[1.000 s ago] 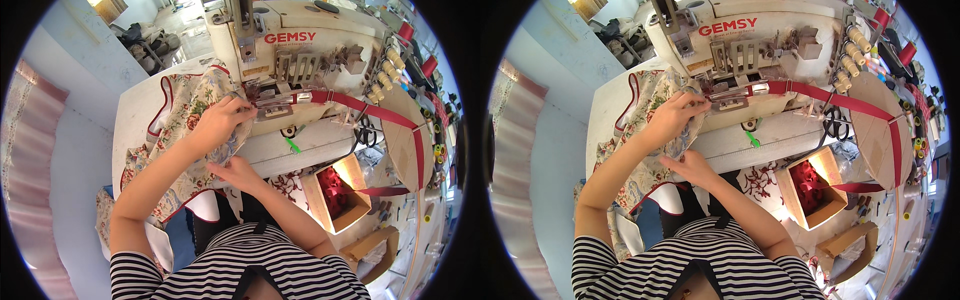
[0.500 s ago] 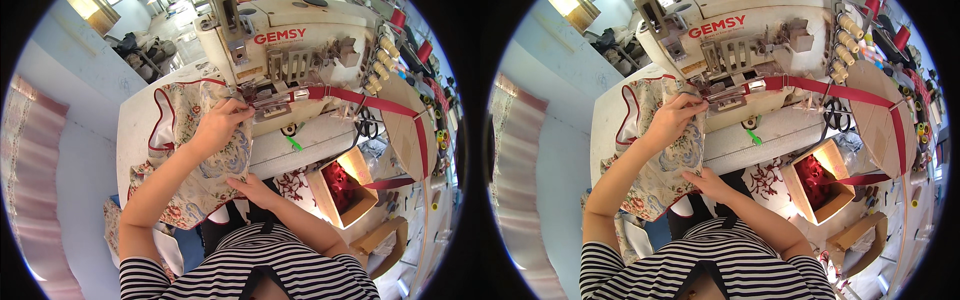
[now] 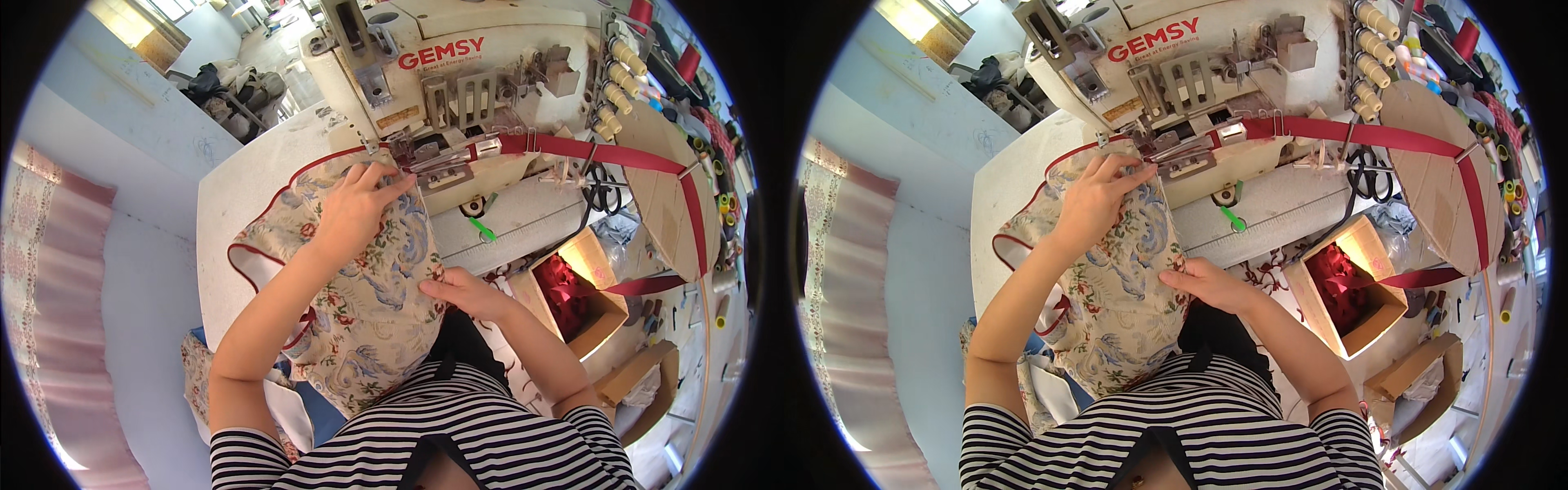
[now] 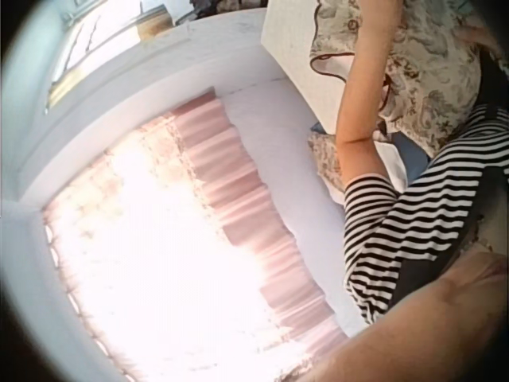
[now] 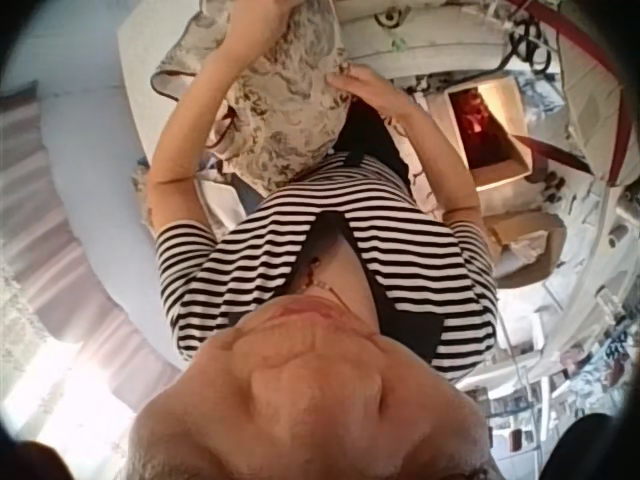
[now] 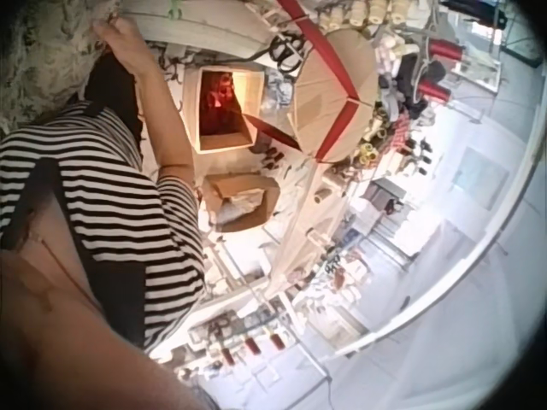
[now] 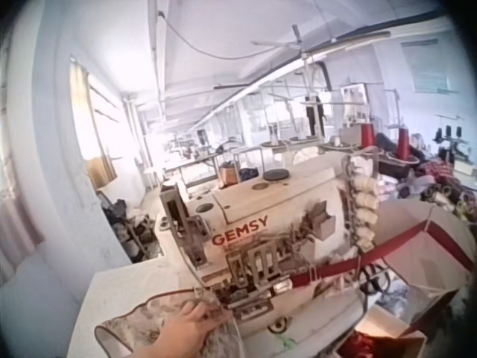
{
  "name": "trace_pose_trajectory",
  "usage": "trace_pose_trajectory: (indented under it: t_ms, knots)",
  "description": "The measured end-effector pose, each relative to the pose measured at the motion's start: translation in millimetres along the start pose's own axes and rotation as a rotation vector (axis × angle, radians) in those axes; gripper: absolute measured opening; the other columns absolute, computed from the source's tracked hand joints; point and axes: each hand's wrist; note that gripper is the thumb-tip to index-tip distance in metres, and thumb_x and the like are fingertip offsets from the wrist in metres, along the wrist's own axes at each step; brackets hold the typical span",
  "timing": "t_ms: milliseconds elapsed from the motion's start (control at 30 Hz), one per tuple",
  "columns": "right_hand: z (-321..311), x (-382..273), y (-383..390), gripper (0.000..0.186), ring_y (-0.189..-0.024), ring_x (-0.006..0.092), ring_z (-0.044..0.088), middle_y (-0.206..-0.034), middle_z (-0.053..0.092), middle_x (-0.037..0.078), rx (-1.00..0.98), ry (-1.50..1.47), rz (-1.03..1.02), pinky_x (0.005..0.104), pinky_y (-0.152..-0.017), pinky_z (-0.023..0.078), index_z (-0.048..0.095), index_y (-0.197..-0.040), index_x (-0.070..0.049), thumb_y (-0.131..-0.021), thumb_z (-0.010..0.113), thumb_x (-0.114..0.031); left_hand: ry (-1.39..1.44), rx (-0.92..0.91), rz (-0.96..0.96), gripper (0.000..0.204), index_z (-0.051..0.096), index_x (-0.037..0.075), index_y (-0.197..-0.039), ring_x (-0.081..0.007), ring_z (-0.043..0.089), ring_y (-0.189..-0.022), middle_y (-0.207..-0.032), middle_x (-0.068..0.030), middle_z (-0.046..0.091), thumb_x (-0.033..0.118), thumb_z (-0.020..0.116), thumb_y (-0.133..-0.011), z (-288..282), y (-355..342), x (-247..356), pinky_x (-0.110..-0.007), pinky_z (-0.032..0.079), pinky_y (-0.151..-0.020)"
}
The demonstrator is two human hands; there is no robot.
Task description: The person sews a floral fabric piece using a GEMSY overlock machine, attaching a red ribbon trim to the edges. They use scissors to cut threads and adjust the fabric as it moves through the machine.
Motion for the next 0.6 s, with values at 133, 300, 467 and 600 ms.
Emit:
trace_pose_trajectory:
  t_ms: [133, 300, 467, 600]
  knots:
    - [-8, 3, -1, 0.034, -0.086, 0.0065, 0.053, -0.097, 0.061, 0.001, 0.027, 0.07, 0.033, 0.0229, -0.077, 0.044, 0.059, -0.105, 0.002, -0.093, 0.052, -0.029, -0.086, 0.018, 0.044, 0.052, 0.064, 0.021, -0.11, -0.021, 0.053, -0.086, -0.103, 0.0031, 0.056, -0.008, 0.058, -0.068, -3, 0, 2, -0.035, 0.044, -0.073]
    - [-10, -6, 0, 0.035, -0.08, 0.0043, 0.051, -0.091, 0.061, 0.0, 0.097, 0.102, 0.025, 0.0212, -0.071, 0.043, 0.062, -0.096, 0.003, -0.092, 0.054, -0.031, 0.093, 0.038, 0.055, 0.039, 0.066, 0.015, -0.101, -0.0244, 0.052, -0.091, -0.099, -0.0025, 0.058, -0.005, 0.055, -0.069, -4, 0, -27, -0.036, 0.042, -0.078]
    - [-5, -10, 2, 0.037, -0.076, 0.0046, 0.051, -0.085, 0.06, -0.001, 0.176, 0.039, -0.016, 0.0212, -0.068, 0.043, 0.063, -0.093, 0.003, -0.092, 0.054, -0.033, 0.051, 0.28, -0.192, 0.02, 0.064, 0.006, -0.09, -0.0292, 0.053, -0.092, -0.096, -0.0071, 0.06, 0.001, 0.055, -0.072, 9, -29, -68, -0.037, 0.04, -0.082]
    - [-6, -12, 6, 0.036, -0.067, 0.005, 0.05, -0.073, 0.056, -0.002, 0.221, 0.142, -0.008, 0.021, -0.06, 0.04, 0.062, -0.083, -0.001, -0.091, 0.055, -0.035, -0.162, -0.003, -0.39, 0.017, 0.064, 0.006, -0.086, -0.0312, 0.055, -0.092, -0.094, -0.0104, 0.061, 0.007, 0.057, -0.071, 18, -47, -79, -0.041, 0.04, -0.083]
Point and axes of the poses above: each hand's wrist, its own y-axis away from the middle knuckle, its own z-axis out of the palm, x = y × z
